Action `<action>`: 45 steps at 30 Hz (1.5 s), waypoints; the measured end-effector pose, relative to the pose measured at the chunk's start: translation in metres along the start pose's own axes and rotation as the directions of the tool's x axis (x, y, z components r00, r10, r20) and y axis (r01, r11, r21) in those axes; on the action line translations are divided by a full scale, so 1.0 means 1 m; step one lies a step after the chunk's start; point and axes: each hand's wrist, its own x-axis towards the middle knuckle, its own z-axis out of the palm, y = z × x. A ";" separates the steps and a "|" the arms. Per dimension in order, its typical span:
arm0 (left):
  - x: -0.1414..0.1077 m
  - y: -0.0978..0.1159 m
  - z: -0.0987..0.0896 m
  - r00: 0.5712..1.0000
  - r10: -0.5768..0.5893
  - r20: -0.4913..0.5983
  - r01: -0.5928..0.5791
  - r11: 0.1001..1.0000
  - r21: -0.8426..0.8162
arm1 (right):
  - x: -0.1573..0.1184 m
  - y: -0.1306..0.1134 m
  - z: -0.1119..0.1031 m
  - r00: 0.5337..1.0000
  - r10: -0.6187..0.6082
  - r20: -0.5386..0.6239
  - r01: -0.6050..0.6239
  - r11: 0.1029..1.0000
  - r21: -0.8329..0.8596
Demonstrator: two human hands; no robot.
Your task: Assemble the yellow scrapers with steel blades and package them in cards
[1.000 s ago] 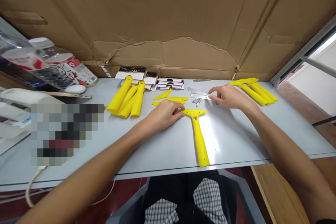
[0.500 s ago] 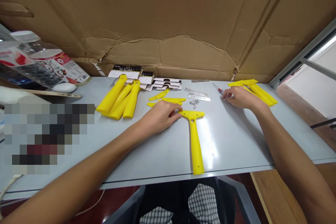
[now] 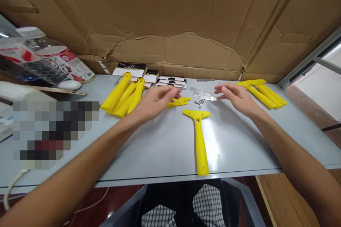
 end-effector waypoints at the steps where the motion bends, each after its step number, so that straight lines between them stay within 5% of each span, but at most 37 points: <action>1: 0.003 -0.002 -0.004 0.997 -0.037 -0.062 0.029 0.991 -0.131 | 0.000 0.002 0.005 0.999 0.020 0.030 -0.023 0.992 0.127; 4: 0.013 -0.012 -0.016 0.976 -0.166 -0.141 0.103 0.921 -0.376 | 0.002 0.012 0.010 0.989 0.093 0.115 -0.125 0.943 0.308; 11: 0.026 -0.034 -0.034 0.921 -0.360 -0.149 0.310 0.909 -0.278 | 0.011 0.025 -0.007 0.978 0.200 0.066 -0.210 0.940 0.267; 21: 0.019 -0.027 -0.021 0.950 -0.313 -0.011 0.304 0.929 -0.212 | 0.016 0.033 -0.013 0.968 0.247 0.054 -0.250 0.910 0.330; 26: 0.019 -0.019 -0.020 0.929 -0.349 -0.122 0.319 0.924 -0.210 | 0.021 0.046 -0.017 0.973 0.231 -0.029 -0.211 0.928 0.306; 29: 0.020 -0.018 -0.020 0.925 -0.330 -0.190 0.286 0.932 -0.225 | 0.021 0.047 -0.020 0.976 0.216 -0.002 -0.211 0.956 0.204; 32: 0.018 -0.015 -0.020 0.936 -0.276 -0.220 0.240 0.954 -0.178 | 0.017 0.042 -0.020 0.993 0.117 -0.015 -0.118 0.983 -0.140; 35: 0.013 -0.010 -0.020 0.943 -0.221 -0.249 0.221 0.975 -0.028 | 0.014 0.037 -0.016 0.999 -0.024 0.021 0.031 0.870 -0.491; 40: 0.010 -0.009 -0.017 0.968 -0.095 -0.230 0.144 0.968 0.205 | 0.014 0.042 -0.005 0.994 -0.066 0.085 0.104 0.789 -0.605; 45: 0.008 -0.015 -0.007 0.995 0.055 -0.088 -0.020 0.932 0.361 | 0.013 0.045 -0.002 0.993 -0.053 0.108 0.111 0.745 -0.657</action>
